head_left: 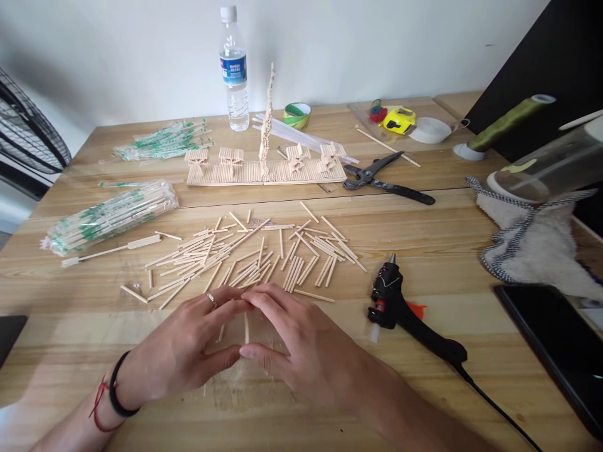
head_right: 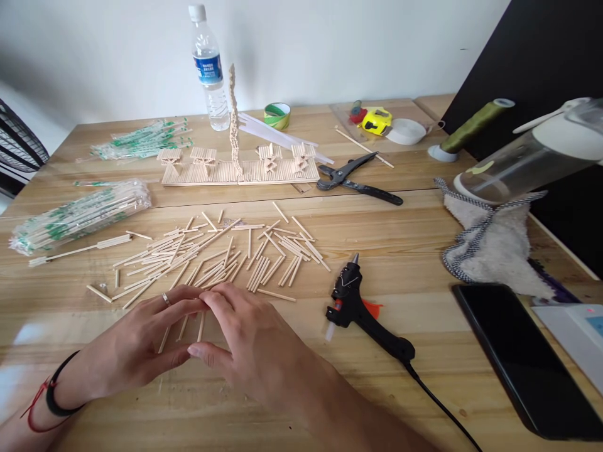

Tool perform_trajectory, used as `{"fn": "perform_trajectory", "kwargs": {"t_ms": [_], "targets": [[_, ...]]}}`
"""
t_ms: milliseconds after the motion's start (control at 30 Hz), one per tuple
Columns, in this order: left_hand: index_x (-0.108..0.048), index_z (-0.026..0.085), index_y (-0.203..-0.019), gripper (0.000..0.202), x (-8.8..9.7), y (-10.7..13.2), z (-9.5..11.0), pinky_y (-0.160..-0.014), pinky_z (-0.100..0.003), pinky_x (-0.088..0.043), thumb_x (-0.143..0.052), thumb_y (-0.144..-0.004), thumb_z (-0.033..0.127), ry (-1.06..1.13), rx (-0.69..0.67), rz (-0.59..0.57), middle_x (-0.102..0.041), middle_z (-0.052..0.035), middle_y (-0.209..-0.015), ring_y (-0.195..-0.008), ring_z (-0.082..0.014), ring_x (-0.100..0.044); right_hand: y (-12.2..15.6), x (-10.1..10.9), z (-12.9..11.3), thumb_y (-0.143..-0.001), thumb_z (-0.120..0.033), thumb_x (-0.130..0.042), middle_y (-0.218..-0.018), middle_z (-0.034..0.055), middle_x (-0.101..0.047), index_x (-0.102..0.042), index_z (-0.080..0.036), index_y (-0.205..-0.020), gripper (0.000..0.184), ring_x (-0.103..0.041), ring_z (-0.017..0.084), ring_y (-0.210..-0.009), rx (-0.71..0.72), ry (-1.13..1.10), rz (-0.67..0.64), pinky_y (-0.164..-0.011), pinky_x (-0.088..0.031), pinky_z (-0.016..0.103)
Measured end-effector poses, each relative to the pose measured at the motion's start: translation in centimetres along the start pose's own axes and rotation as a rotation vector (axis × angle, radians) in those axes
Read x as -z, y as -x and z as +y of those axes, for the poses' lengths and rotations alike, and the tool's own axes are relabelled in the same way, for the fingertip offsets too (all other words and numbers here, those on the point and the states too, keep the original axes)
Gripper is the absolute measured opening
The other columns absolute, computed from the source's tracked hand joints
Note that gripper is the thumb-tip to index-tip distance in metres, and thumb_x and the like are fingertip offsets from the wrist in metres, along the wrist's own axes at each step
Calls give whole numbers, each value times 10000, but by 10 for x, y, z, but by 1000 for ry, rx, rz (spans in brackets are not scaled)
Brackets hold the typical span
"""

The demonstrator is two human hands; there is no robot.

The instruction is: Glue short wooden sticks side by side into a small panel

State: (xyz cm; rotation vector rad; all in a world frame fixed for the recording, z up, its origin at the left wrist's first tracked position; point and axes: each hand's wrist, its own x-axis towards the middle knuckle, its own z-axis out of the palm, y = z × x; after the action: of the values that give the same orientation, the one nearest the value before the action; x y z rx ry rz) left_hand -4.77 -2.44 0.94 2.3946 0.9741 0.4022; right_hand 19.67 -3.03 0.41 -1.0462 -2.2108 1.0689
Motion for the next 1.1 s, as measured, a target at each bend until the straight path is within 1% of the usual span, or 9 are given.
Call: {"fn": "perform_trajectory", "kwargs": {"t_ms": [100, 233, 400, 633, 733, 833, 967, 1100], "targets": [[-488, 301, -1596, 553, 0, 0, 0, -1009, -412, -655, -661, -1071, 304, 3, 2, -12, -674, -124, -1468, -1249, -286, -747, 0, 0, -1, -1008, -335, -798, -1410, 176, -716, -613, -89, -1426, 519, -693, 319, -1289, 14, 17, 2, -1107, -595, 493], [-487, 292, -1593, 536, 0, 0, 0, -1028, -417, -646, -645, -1081, 306, 7, 2, -19, -657, -133, -1485, -1276, -283, -728, 2, 1, 0, -1018, -335, -786, -1398, 188, -737, -605, -79, -1444, 529, -705, 336, -1286, 20, 39, 6, -1096, -603, 515], [-487, 294, -1597, 551, 0, 1, 0, -1045, -415, -639, -653, -1072, 281, 19, 7, -17, -656, -131, -1484, -1279, -281, -724, 4, 1, 1, -1022, -352, -784, -1402, 185, -747, -599, -103, -1457, 534, -707, 335, -1294, 3, 34, 1, -1103, -600, 535], [-458, 305, -1613, 592, 0, 1, 1, -1041, -413, -641, -660, -1058, 252, 21, 11, -22, -650, -131, -1498, -1285, -286, -725, 2, 2, 0, -1022, -332, -786, -1405, 163, -751, -592, -159, -1456, 506, -718, 326, -1290, -10, 15, -4, -1097, -604, 526], [-453, 315, -1616, 607, 1, 0, 2, -1025, -405, -648, -661, -1052, 230, 26, 10, -14, -658, -122, -1489, -1269, -283, -735, 2, 2, 0, -1011, -332, -799, -1408, 176, -750, -588, -135, -1460, 534, -721, 329, -1287, -8, 20, 2, -1089, -611, 520], [-439, 321, -1622, 620, 1, 0, 2, -1047, -411, -642, -659, -1050, 223, 63, 24, -23, -647, -117, -1500, -1287, -279, -722, 2, 2, 0, -1001, -325, -810, -1413, 184, -748, -598, -116, -1447, 537, -724, 328, -1288, -10, 18, 8, -1082, -615, 500], [-406, 324, -1624, 619, 0, 0, 2, -1095, -425, -617, -642, -1063, 208, 112, 50, -52, -617, -121, -1522, -1316, -265, -694, 2, 2, 0, -1002, -318, -806, -1378, 182, -761, -627, -117, -1391, 472, -737, 331, -1250, 0, 20, 10, -1057, -622, 509], [-387, 330, -1621, 627, 1, -1, 3, -1086, -424, -618, -638, -1064, 186, 124, 51, -53, -609, -128, -1524, -1332, -266, -683, 2, 1, 0, -1015, -317, -791, -1385, 168, -758, -600, -135, -1418, 481, -733, 322, -1247, 1, 9, 11, -1066, -615, 511]]}}
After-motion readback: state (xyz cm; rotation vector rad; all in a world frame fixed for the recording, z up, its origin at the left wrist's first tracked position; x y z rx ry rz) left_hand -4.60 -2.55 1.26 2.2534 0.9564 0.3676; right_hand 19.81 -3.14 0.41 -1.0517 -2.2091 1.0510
